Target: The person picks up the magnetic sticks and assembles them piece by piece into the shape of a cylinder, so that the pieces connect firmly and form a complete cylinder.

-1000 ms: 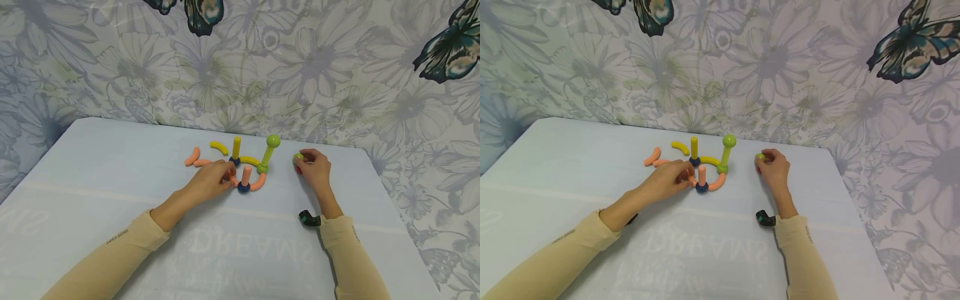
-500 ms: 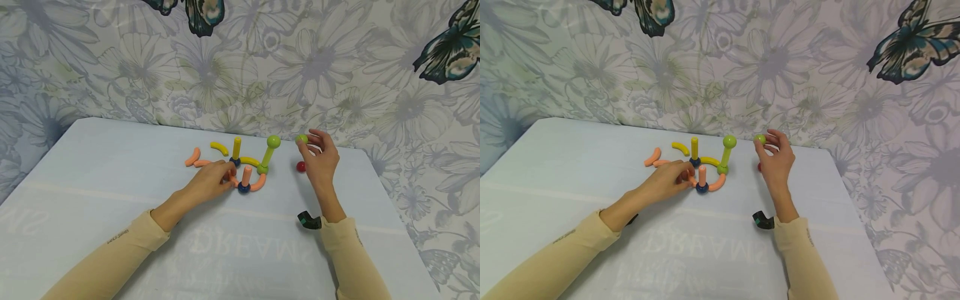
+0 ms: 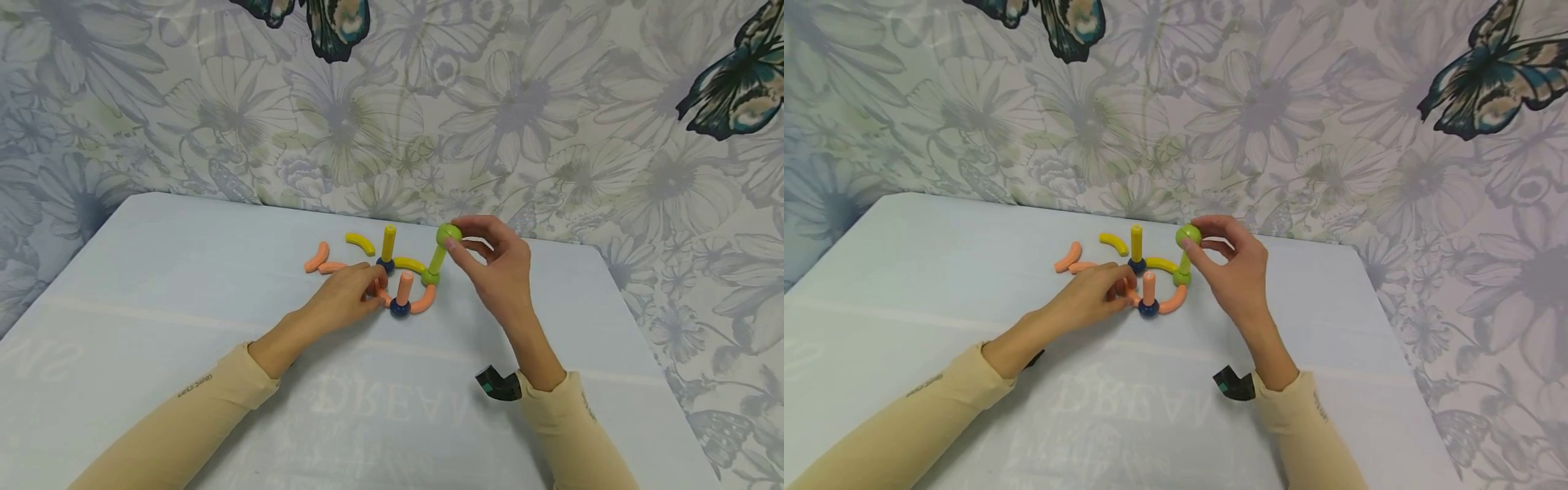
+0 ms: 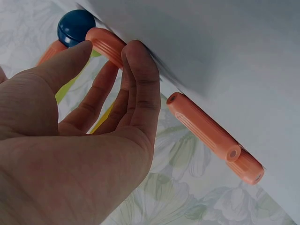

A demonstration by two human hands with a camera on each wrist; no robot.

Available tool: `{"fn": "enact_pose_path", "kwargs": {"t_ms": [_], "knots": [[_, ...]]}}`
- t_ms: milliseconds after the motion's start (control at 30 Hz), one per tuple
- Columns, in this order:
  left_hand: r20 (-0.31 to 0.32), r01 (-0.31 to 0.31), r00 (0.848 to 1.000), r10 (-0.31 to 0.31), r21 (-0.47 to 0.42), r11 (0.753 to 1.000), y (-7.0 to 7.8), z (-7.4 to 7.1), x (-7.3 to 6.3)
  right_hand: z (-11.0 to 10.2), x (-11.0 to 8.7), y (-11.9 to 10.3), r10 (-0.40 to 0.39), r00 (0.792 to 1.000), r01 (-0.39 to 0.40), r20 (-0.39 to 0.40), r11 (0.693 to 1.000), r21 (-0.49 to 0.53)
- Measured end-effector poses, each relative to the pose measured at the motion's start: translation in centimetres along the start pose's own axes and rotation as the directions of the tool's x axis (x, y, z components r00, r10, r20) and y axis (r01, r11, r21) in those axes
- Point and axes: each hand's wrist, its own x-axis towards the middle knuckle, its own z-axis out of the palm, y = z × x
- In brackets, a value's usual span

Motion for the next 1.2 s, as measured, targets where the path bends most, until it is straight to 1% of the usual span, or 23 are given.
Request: {"fn": "enact_pose_path", "kwargs": {"t_ms": [100,200,333,533,667,1000,1200], "knots": [[-0.009,-0.007,1.000,0.007,-0.006,1.000,0.0,0.0,0.0,0.7,-0.4,-0.6,-0.006,0.995,0.002,0.100,0.999,0.034],[-0.014,-0.011,1.000,0.011,-0.013,1.000,-0.1,0.1,-0.1,1.4,-0.8,-0.7,0.001,0.986,-0.009,0.168,0.999,0.050],[-0.010,-0.011,1.000,0.011,-0.020,1.000,-0.2,0.1,-0.1,2.1,-1.2,-0.5,0.018,0.975,-0.028,0.223,0.999,0.044],[-0.011,-0.016,1.000,0.016,-0.023,1.000,-0.2,0.1,-0.1,2.7,-1.5,0.0,0.018,0.960,-0.028,0.280,0.999,0.031],[-0.017,-0.024,1.000,0.024,-0.020,1.000,-0.2,0.0,-0.2,2.8,-1.6,0.2,0.012,0.957,-0.018,0.289,1.000,0.021],[-0.017,-0.022,1.000,0.022,-0.009,1.000,-0.2,0.2,-0.1,2.7,-1.5,0.4,0.022,0.966,-0.012,0.256,0.999,-0.039],[-0.019,-0.019,1.000,0.018,-0.010,1.000,-0.1,0.1,-0.1,2.7,-1.5,0.2,0.034,0.968,-0.022,0.247,0.998,-0.052]]}}
